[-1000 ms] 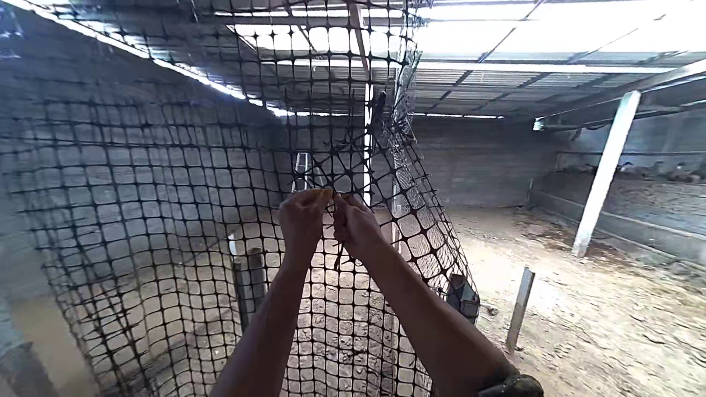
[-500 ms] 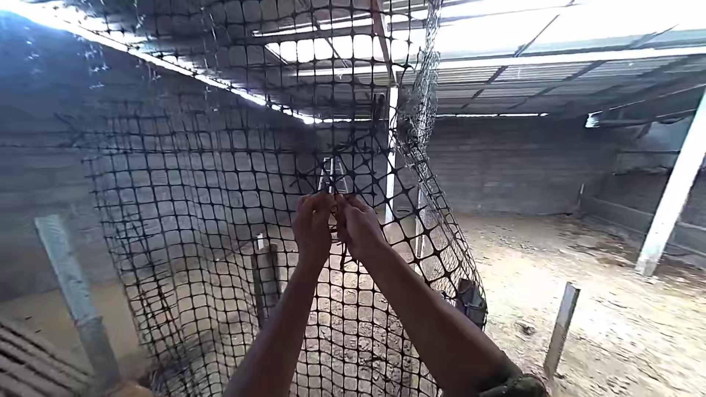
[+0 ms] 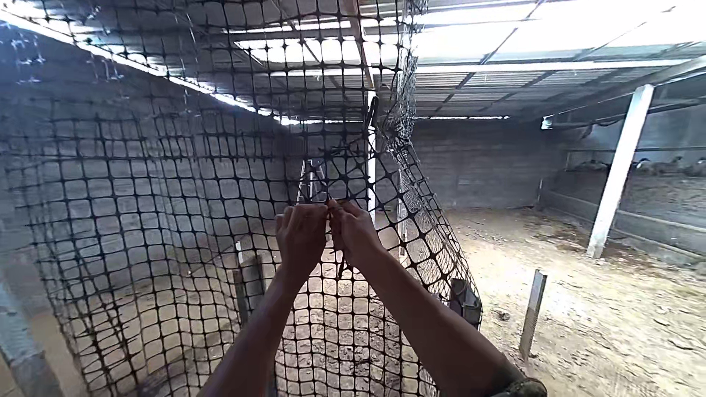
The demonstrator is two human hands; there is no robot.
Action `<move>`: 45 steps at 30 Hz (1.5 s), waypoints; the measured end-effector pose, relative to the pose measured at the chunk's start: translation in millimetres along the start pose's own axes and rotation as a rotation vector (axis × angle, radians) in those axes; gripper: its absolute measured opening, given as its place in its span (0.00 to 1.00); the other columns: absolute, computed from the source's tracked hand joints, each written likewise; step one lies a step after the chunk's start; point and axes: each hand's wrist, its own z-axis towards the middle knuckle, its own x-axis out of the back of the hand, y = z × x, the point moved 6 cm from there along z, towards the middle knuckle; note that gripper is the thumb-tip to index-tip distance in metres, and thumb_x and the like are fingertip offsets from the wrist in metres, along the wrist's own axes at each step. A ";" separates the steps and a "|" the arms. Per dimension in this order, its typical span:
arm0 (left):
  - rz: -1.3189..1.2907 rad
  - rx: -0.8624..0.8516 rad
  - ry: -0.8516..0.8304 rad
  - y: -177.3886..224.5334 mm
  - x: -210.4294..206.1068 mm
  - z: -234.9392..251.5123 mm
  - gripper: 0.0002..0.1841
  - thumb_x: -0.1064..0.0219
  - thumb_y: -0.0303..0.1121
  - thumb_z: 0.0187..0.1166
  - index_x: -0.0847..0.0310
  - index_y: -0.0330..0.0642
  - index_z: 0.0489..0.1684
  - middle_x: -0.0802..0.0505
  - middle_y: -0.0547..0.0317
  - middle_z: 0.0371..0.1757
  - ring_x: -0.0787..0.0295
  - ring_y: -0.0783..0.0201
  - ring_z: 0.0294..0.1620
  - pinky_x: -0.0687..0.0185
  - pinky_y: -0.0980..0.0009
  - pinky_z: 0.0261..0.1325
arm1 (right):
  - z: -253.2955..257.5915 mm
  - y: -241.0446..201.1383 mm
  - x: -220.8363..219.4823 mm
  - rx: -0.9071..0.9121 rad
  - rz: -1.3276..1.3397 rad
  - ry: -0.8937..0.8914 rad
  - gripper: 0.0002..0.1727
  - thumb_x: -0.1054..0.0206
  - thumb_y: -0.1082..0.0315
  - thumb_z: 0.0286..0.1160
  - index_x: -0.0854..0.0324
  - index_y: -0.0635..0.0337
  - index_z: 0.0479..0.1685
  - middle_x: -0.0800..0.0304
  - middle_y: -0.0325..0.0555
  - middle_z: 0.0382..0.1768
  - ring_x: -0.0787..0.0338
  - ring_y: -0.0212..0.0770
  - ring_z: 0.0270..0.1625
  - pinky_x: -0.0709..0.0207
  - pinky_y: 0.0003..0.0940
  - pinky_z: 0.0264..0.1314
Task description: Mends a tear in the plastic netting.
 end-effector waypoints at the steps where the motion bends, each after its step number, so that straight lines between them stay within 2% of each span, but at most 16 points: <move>1: -0.018 0.055 -0.017 -1.6 -1.0 -1.2 0.09 0.37 0.29 0.82 0.10 0.36 0.45 0.10 0.45 0.41 0.15 0.48 0.45 0.25 0.53 0.49 | 0.1 1.5 -0.5 0.002 -0.013 0.007 0.15 0.45 0.60 0.93 0.20 0.61 0.43 0.36 0.33 0.12 0.41 0.25 0.10 0.46 0.19 0.12; 3: 0.029 0.099 -0.015 1.5 -0.1 0.5 0.09 0.36 0.29 0.80 0.09 0.37 0.46 0.11 0.45 0.41 0.15 0.46 0.45 0.24 0.51 0.48 | 0.4 1.4 -1.9 0.019 -0.021 0.024 0.15 0.45 0.60 0.93 0.19 0.61 0.42 0.35 0.33 0.12 0.40 0.25 0.10 0.45 0.19 0.13; 6: 0.243 0.024 -0.006 15.3 2.6 3.2 0.08 0.32 0.30 0.78 0.07 0.43 0.46 0.12 0.44 0.45 0.19 0.43 0.42 0.32 0.49 0.46 | -0.9 -0.7 -0.9 0.024 -0.040 0.048 0.15 0.45 0.61 0.93 0.19 0.61 0.41 0.33 0.34 0.14 0.38 0.25 0.11 0.44 0.18 0.13; 10: 0.290 -0.144 -0.011 18.3 4.4 5.5 0.08 0.33 0.28 0.77 0.11 0.47 0.48 0.12 0.51 0.54 0.22 0.47 0.52 0.38 0.50 0.55 | -3.1 -1.1 1.0 0.020 -0.047 0.055 0.13 0.45 0.62 0.93 0.19 0.60 0.45 0.32 0.34 0.16 0.38 0.24 0.12 0.44 0.17 0.13; 11: 0.204 -0.195 -0.048 14.2 4.3 7.8 0.08 0.34 0.26 0.78 0.12 0.45 0.48 0.11 0.50 0.56 0.21 0.47 0.54 0.37 0.51 0.58 | -3.3 -1.0 1.0 0.020 -0.045 0.055 0.13 0.45 0.62 0.93 0.19 0.60 0.45 0.32 0.34 0.16 0.39 0.24 0.11 0.44 0.17 0.13; 14: -0.232 -0.302 -0.239 -8.4 1.0 22.1 0.10 0.39 0.21 0.79 0.12 0.30 0.48 0.08 0.42 0.57 0.11 0.47 0.58 0.17 0.55 0.63 | -5.7 0.4 0.2 0.023 -0.026 0.053 0.13 0.46 0.64 0.93 0.19 0.60 0.42 0.34 0.32 0.13 0.39 0.23 0.11 0.44 0.18 0.13; 16: -0.452 -0.210 -0.298 -19.9 -1.7 32.4 0.09 0.42 0.22 0.82 0.16 0.27 0.46 0.09 0.40 0.55 0.11 0.49 0.59 0.17 0.59 0.67 | -7.9 0.7 -1.5 0.033 -0.038 0.057 0.14 0.44 0.61 0.92 0.19 0.59 0.41 0.34 0.33 0.12 0.39 0.24 0.10 0.44 0.18 0.13; 19: -0.556 -0.036 -0.292 -25.5 -6.3 38.0 0.11 0.46 0.25 0.86 0.19 0.26 0.47 0.10 0.41 0.51 0.12 0.56 0.54 0.16 0.62 0.62 | -11.8 -1.7 -5.6 0.071 -0.129 0.081 0.17 0.44 0.57 0.92 0.19 0.59 0.40 0.33 0.34 0.13 0.38 0.25 0.11 0.43 0.19 0.14; 24: -0.573 0.140 -0.303 -29.2 -15.0 33.7 0.13 0.49 0.30 0.89 0.22 0.29 0.54 0.10 0.46 0.51 0.12 0.63 0.48 0.15 0.64 0.55 | -22.9 -16.4 -12.6 0.072 -0.536 0.084 0.20 0.54 0.59 0.97 0.20 0.63 0.48 0.30 0.40 0.20 0.31 0.34 0.19 0.33 0.31 0.24; 28: -0.612 0.232 -0.329 -28.7 -16.1 33.5 0.12 0.49 0.28 0.90 0.23 0.30 0.55 0.10 0.48 0.50 0.13 0.63 0.47 0.16 0.64 0.55 | -31.3 -31.2 -13.6 0.052 -0.878 0.021 0.20 0.53 0.59 0.96 0.20 0.64 0.50 0.23 0.44 0.25 0.24 0.37 0.23 0.27 0.35 0.29; 29: -0.613 0.249 -0.332 -28.9 -16.0 33.3 0.12 0.49 0.28 0.90 0.23 0.31 0.55 0.10 0.48 0.50 0.13 0.64 0.47 0.16 0.65 0.54 | -34.8 -36.2 -14.2 0.080 -0.989 -0.001 0.19 0.52 0.59 0.96 0.19 0.64 0.52 0.21 0.46 0.27 0.21 0.39 0.26 0.24 0.37 0.32; 32: -0.638 0.264 -0.308 -29.9 -17.7 32.6 0.11 0.48 0.28 0.89 0.22 0.32 0.55 0.09 0.50 0.49 0.14 0.66 0.44 0.17 0.67 0.50 | -50.2 -55.2 -13.4 0.157 -1.341 -0.051 0.19 0.49 0.61 0.94 0.15 0.64 0.58 0.10 0.55 0.40 0.10 0.52 0.45 0.18 0.54 0.50; 35: -0.684 0.326 -0.322 -34.6 -19.3 31.5 0.10 0.47 0.30 0.89 0.23 0.34 0.55 0.10 0.53 0.48 0.16 0.68 0.41 0.18 0.68 0.47 | -61.5 -69.6 -15.8 0.225 -1.635 -0.046 0.17 0.46 0.58 0.92 0.16 0.59 0.46 0.11 0.52 0.34 0.09 0.54 0.43 0.18 0.55 0.44; 38: -0.772 0.399 -0.320 -39.5 -21.1 31.3 0.09 0.48 0.30 0.90 0.26 0.36 0.56 0.11 0.59 0.47 0.19 0.77 0.38 0.22 0.77 0.41 | -55.9 -77.2 -22.9 0.279 -1.762 -0.084 0.15 0.44 0.59 0.90 0.13 0.57 0.51 0.09 0.52 0.35 0.07 0.55 0.43 0.18 0.59 0.43; 40: -0.870 0.472 -0.322 -43.7 -21.2 30.0 0.10 0.50 0.30 0.90 0.29 0.37 0.58 0.12 0.59 0.50 0.17 0.76 0.41 0.21 0.75 0.46 | -43.9 -77.0 -22.6 0.291 -1.786 -0.105 0.14 0.42 0.60 0.88 0.12 0.56 0.51 0.08 0.52 0.35 0.07 0.57 0.44 0.18 0.61 0.42; 45: -1.194 0.576 -0.304 -55.4 -25.8 25.2 0.06 0.51 0.32 0.92 0.32 0.51 0.57 0.13 0.72 0.49 0.16 0.78 0.51 0.19 0.75 0.58 | -17.3 -73.5 -23.9 0.238 -1.813 -0.194 0.16 0.44 0.60 0.89 0.10 0.53 0.52 0.07 0.51 0.42 0.07 0.56 0.50 0.18 0.64 0.49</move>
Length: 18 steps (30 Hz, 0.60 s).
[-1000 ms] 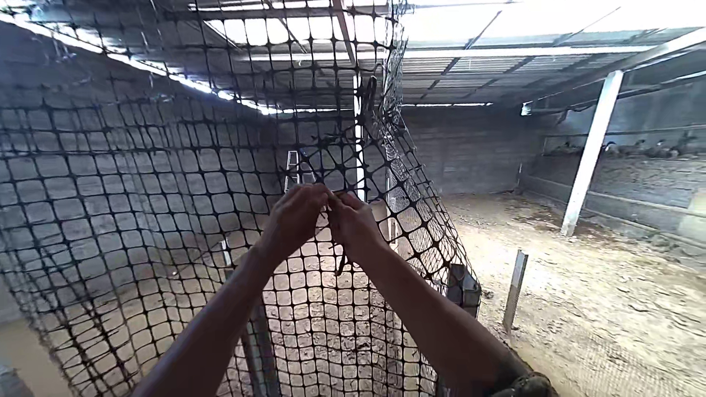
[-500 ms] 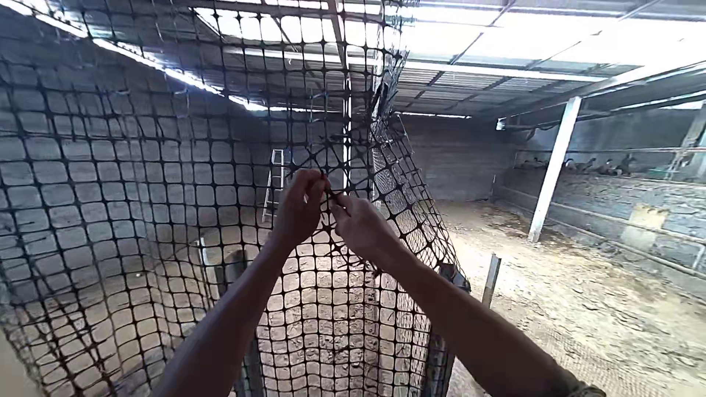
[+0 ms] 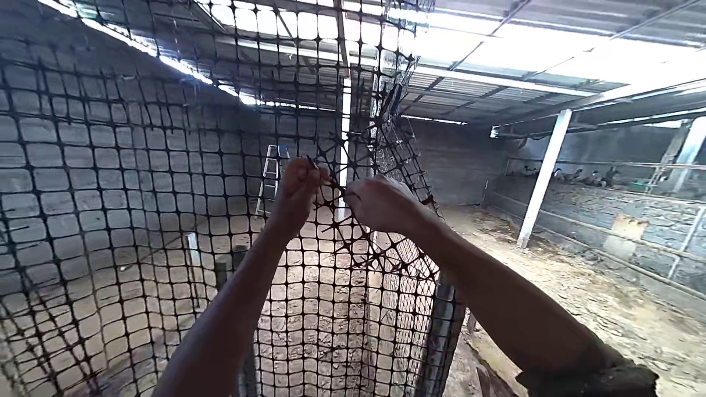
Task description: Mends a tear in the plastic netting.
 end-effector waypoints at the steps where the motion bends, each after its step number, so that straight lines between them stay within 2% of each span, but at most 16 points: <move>1: -0.056 0.017 -0.010 -1.2 0.6 -0.2 0.05 0.51 0.32 0.92 0.32 0.53 0.55 0.13 0.73 0.48 0.16 0.77 0.51 0.20 0.75 0.59 | 2.6 -0.6 0.3 0.006 0.000 -0.002 0.16 0.44 0.59 0.89 0.10 0.53 0.52 0.07 0.51 0.43 0.07 0.56 0.50 0.18 0.64 0.48; 4: -0.228 0.081 -0.028 -3.6 3.2 -0.7 0.09 0.54 0.30 0.91 0.33 0.60 0.50 0.13 0.76 0.47 0.16 0.79 0.49 0.20 0.79 0.56 | 6.6 -4.7 5.3 -0.006 -0.018 -0.038 0.16 0.43 0.59 0.89 0.09 0.52 0.52 0.07 0.51 0.43 0.08 0.56 0.51 0.20 0.64 0.48; 7: -0.323 0.094 -0.044 -5.2 7.6 -1.5 0.11 0.55 0.28 0.90 0.32 0.62 0.48 0.12 0.78 0.45 0.15 0.78 0.50 0.20 0.78 0.58 | 6.4 -10.4 8.7 -0.005 -0.048 -0.072 0.15 0.43 0.60 0.87 0.09 0.52 0.52 0.07 0.52 0.45 0.09 0.56 0.53 0.20 0.65 0.49; 11: -0.072 -0.068 -0.056 9.2 9.5 -2.0 0.07 0.49 0.29 0.89 0.30 0.57 0.50 0.13 0.74 0.48 0.16 0.75 0.53 0.20 0.73 0.61 | 2.3 -7.0 9.5 -0.007 -0.084 -0.093 0.15 0.42 0.58 0.87 0.09 0.50 0.52 0.07 0.50 0.44 0.08 0.55 0.52 0.20 0.65 0.47; 15: 0.183 -0.258 -0.124 33.3 6.1 -5.8 0.06 0.47 0.32 0.89 0.29 0.42 0.54 0.10 0.62 0.55 0.11 0.67 0.60 0.16 0.63 0.67 | 0.3 -3.4 9.0 -0.012 -0.102 -0.113 0.15 0.41 0.57 0.86 0.09 0.50 0.53 0.06 0.51 0.43 0.08 0.57 0.50 0.20 0.67 0.47; 18: 0.296 -0.286 -0.220 50.5 -7.2 -4.6 0.09 0.48 0.32 0.90 0.27 0.37 0.55 0.09 0.58 0.50 0.10 0.64 0.57 0.14 0.59 0.67 | 3.5 -6.9 15.5 0.036 -0.092 -0.158 0.14 0.40 0.58 0.83 0.11 0.54 0.39 0.10 0.50 0.36 0.09 0.55 0.45 0.22 0.64 0.41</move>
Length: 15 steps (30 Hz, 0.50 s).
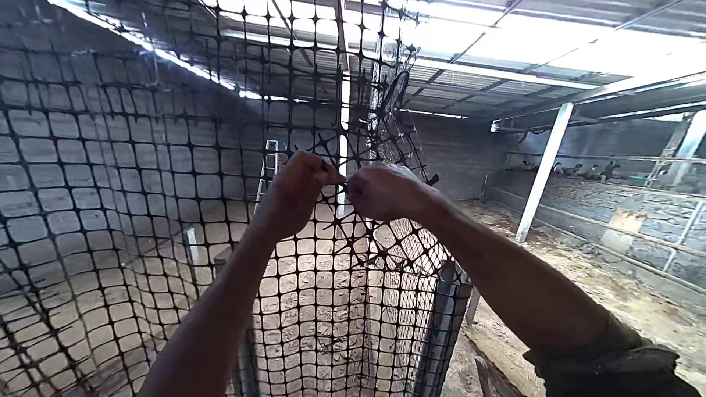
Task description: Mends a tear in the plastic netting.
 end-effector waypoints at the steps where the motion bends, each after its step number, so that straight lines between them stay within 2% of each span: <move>1: 0.072 0.027 -0.024 2.2 -2.4 2.3 0.11 0.49 0.32 0.90 0.25 0.36 0.56 0.09 0.58 0.47 0.09 0.65 0.53 0.13 0.60 0.63 | 1.0 -2.5 2.9 0.019 0.005 -0.008 0.14 0.39 0.58 0.82 0.12 0.55 0.35 0.11 0.49 0.34 0.10 0.54 0.42 0.22 0.63 0.39; 5: 0.275 0.059 -0.056 8.2 -12.2 17.4 0.13 0.47 0.31 0.89 0.18 0.35 0.57 0.08 0.56 0.38 0.11 0.68 0.36 0.12 0.64 0.44 | -5.4 -17.1 20.9 0.065 -0.071 -0.027 0.15 0.39 0.60 0.84 0.17 0.55 0.29 0.16 0.46 0.29 0.13 0.51 0.36 0.24 0.57 0.35; 8: 0.343 0.133 -0.061 12.9 -13.5 24.5 0.13 0.45 0.32 0.88 0.16 0.39 0.56 0.07 0.56 0.38 0.10 0.67 0.36 0.12 0.62 0.45 | -15.4 -25.0 38.7 0.113 -0.157 -0.033 0.14 0.38 0.63 0.84 0.19 0.56 0.29 0.17 0.47 0.30 0.14 0.51 0.38 0.25 0.56 0.36; 11: 0.413 0.120 -0.074 28.0 -18.5 28.3 0.09 0.40 0.27 0.84 0.13 0.36 0.46 0.09 0.54 0.33 0.12 0.63 0.32 0.16 0.60 0.40 | -26.6 -38.5 59.2 0.135 -0.265 0.003 0.12 0.38 0.63 0.84 0.14 0.59 0.35 0.13 0.51 0.37 0.12 0.56 0.47 0.24 0.61 0.42; 15: 0.428 0.050 -0.158 31.8 -20.4 27.2 0.11 0.43 0.27 0.86 0.14 0.34 0.40 0.11 0.53 0.37 0.16 0.65 0.36 0.18 0.65 0.44 | -30.0 -50.9 82.7 0.136 -0.360 0.099 0.13 0.35 0.61 0.82 0.15 0.57 0.32 0.14 0.51 0.33 0.12 0.57 0.43 0.26 0.61 0.37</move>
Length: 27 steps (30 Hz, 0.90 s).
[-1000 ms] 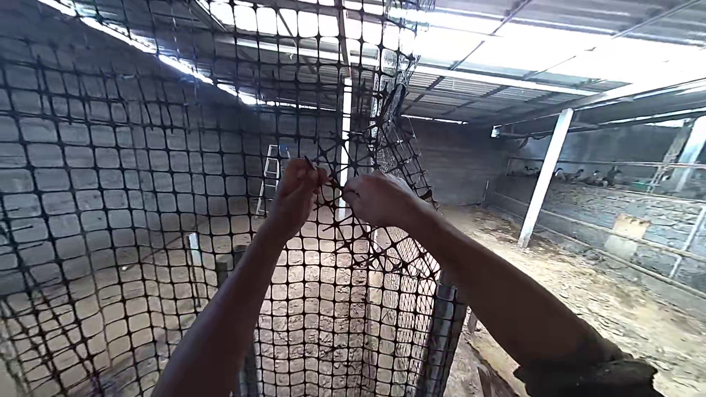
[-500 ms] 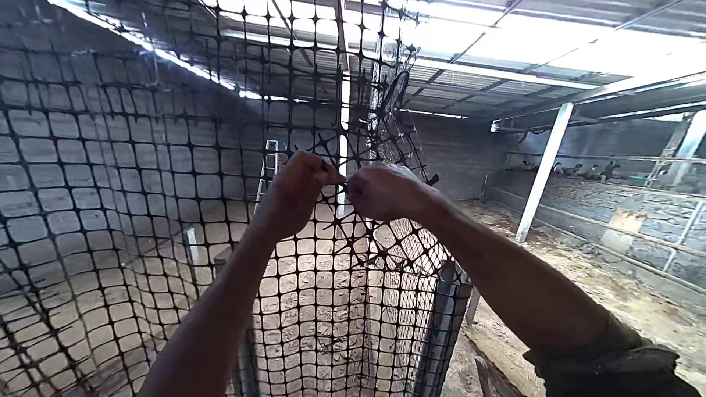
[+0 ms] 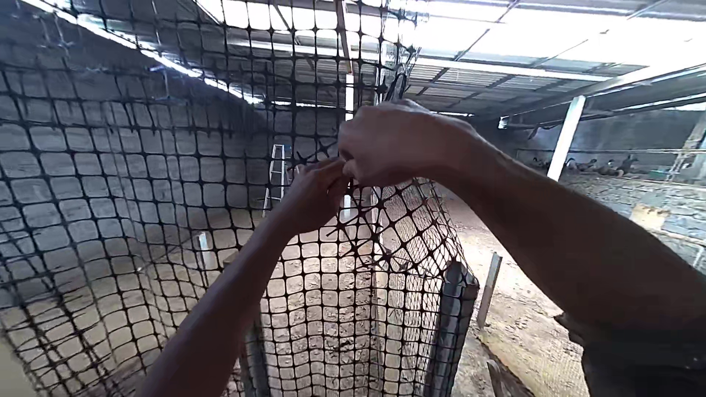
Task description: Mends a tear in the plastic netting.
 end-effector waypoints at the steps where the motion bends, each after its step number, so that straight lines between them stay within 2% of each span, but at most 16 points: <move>1: -0.012 -0.045 -0.010 -1.6 -0.5 -1.9 0.11 0.44 0.27 0.85 0.14 0.33 0.39 0.11 0.54 0.38 0.16 0.67 0.37 0.19 0.67 0.45 | 0.4 -2.3 4.7 0.000 -0.008 0.016 0.13 0.35 0.60 0.82 0.14 0.57 0.32 0.14 0.50 0.33 0.12 0.57 0.43 0.26 0.61 0.37; 3: -0.048 -0.109 -0.023 -5.2 -0.6 -5.5 0.13 0.44 0.30 0.78 0.13 0.34 0.40 0.11 0.56 0.39 0.16 0.71 0.38 0.19 0.71 0.45 | 1.7 -9.3 11.0 0.003 0.005 0.036 0.13 0.35 0.59 0.82 0.15 0.56 0.32 0.15 0.49 0.33 0.12 0.55 0.43 0.27 0.59 0.38; 5: -0.066 -0.104 -0.029 -5.8 1.4 -6.6 0.14 0.43 0.34 0.82 0.13 0.34 0.41 0.11 0.57 0.36 0.15 0.71 0.39 0.18 0.69 0.49 | 1.3 -11.7 15.9 0.055 0.092 0.140 0.14 0.36 0.57 0.84 0.15 0.56 0.35 0.15 0.48 0.34 0.12 0.53 0.42 0.25 0.56 0.38; 7: -0.081 -0.057 -0.018 -7.1 4.8 -5.4 0.15 0.46 0.31 0.88 0.11 0.35 0.43 0.10 0.58 0.37 0.16 0.72 0.39 0.19 0.71 0.49 | -5.0 0.1 21.4 0.118 0.269 0.455 0.17 0.39 0.54 0.87 0.14 0.57 0.41 0.13 0.46 0.36 0.11 0.48 0.42 0.20 0.53 0.41; 9: -0.124 -0.002 -0.037 -12.7 4.0 -4.3 0.17 0.49 0.33 0.91 0.10 0.38 0.48 0.09 0.62 0.43 0.16 0.76 0.43 0.21 0.75 0.52 | -27.9 20.5 21.3 0.115 0.425 0.847 0.20 0.41 0.55 0.88 0.13 0.61 0.59 0.08 0.48 0.51 0.09 0.43 0.55 0.17 0.46 0.59; 10: -0.147 0.013 -0.052 -16.0 4.0 -3.3 0.18 0.50 0.34 0.92 0.10 0.40 0.51 0.09 0.65 0.45 0.16 0.78 0.45 0.21 0.77 0.55 | -39.7 28.5 13.6 0.120 0.484 0.981 0.19 0.41 0.59 0.87 0.16 0.64 0.62 0.09 0.49 0.53 0.11 0.40 0.56 0.18 0.40 0.60; 11: -0.169 0.023 -0.071 -18.7 4.6 -2.1 0.18 0.51 0.35 0.92 0.10 0.41 0.53 0.09 0.66 0.48 0.16 0.80 0.48 0.20 0.78 0.58 | -47.1 32.2 -0.4 0.113 0.525 1.022 0.17 0.39 0.62 0.83 0.19 0.66 0.60 0.11 0.49 0.51 0.12 0.38 0.53 0.17 0.36 0.55; 13: -0.199 0.031 -0.091 -20.2 4.3 -0.1 0.18 0.50 0.34 0.91 0.10 0.39 0.52 0.09 0.65 0.48 0.16 0.81 0.48 0.20 0.80 0.58 | -46.9 29.9 -42.0 0.075 0.574 0.929 0.15 0.30 0.65 0.74 0.16 0.68 0.51 0.11 0.53 0.45 0.10 0.42 0.42 0.14 0.39 0.43; 15: -0.190 0.052 -0.119 -20.5 3.5 1.4 0.18 0.50 0.34 0.92 0.11 0.37 0.50 0.10 0.63 0.49 0.16 0.81 0.47 0.20 0.81 0.55 | -35.3 23.4 -76.4 0.085 0.573 0.844 0.13 0.24 0.64 0.70 0.12 0.66 0.46 0.09 0.53 0.40 0.10 0.44 0.36 0.13 0.40 0.38; 17: -0.177 0.075 -0.161 -21.8 3.7 3.7 0.17 0.49 0.34 0.92 0.13 0.34 0.47 0.11 0.61 0.48 0.17 0.81 0.44 0.21 0.81 0.54 | -25.8 20.2 -91.2 0.110 0.570 0.835 0.10 0.25 0.69 0.73 0.11 0.67 0.45 0.09 0.54 0.39 0.08 0.46 0.37 0.11 0.40 0.41; 19: -0.189 0.103 -0.215 -24.7 5.6 5.2 0.17 0.48 0.35 0.91 0.12 0.35 0.45 0.10 0.62 0.45 0.15 0.80 0.43 0.18 0.79 0.54 | -23.3 20.9 -92.9 0.101 0.599 0.870 0.06 0.31 0.74 0.76 0.10 0.67 0.44 0.08 0.54 0.38 0.07 0.46 0.37 0.12 0.40 0.42; 21: -0.213 0.215 -0.294 -25.5 11.9 10.1 0.16 0.46 0.35 0.90 0.11 0.37 0.43 0.07 0.66 0.40 0.12 0.79 0.41 0.16 0.75 0.54 | -24.9 22.6 -89.8 0.065 0.658 0.891 0.06 0.33 0.74 0.79 0.10 0.65 0.43 0.07 0.51 0.40 0.08 0.42 0.37 0.13 0.36 0.42; 24: -0.314 0.478 -0.365 -23.6 16.9 17.7 0.12 0.40 0.32 0.88 0.09 0.41 0.45 0.08 0.68 0.35 0.14 0.79 0.36 0.18 0.78 0.47 | -29.0 13.4 -92.4 0.059 0.646 0.974 0.06 0.33 0.74 0.78 0.11 0.67 0.44 0.08 0.52 0.39 0.08 0.42 0.36 0.12 0.35 0.41; 25: -0.362 0.519 -0.364 -22.8 17.7 19.7 0.10 0.38 0.29 0.86 0.07 0.42 0.44 0.07 0.69 0.33 0.14 0.79 0.34 0.18 0.80 0.45 | -29.3 9.0 -95.1 0.081 0.619 0.990 0.07 0.33 0.74 0.78 0.11 0.67 0.44 0.09 0.52 0.39 0.08 0.44 0.38 0.12 0.36 0.41; 27: -0.449 0.542 -0.375 -20.9 20.0 20.9 0.08 0.34 0.23 0.81 0.07 0.41 0.43 0.05 0.68 0.34 0.11 0.78 0.36 0.15 0.80 0.47 | -28.6 2.8 -100.3 0.142 0.584 0.983 0.07 0.34 0.75 0.77 0.11 0.68 0.45 0.10 0.53 0.39 0.08 0.46 0.40 0.11 0.38 0.42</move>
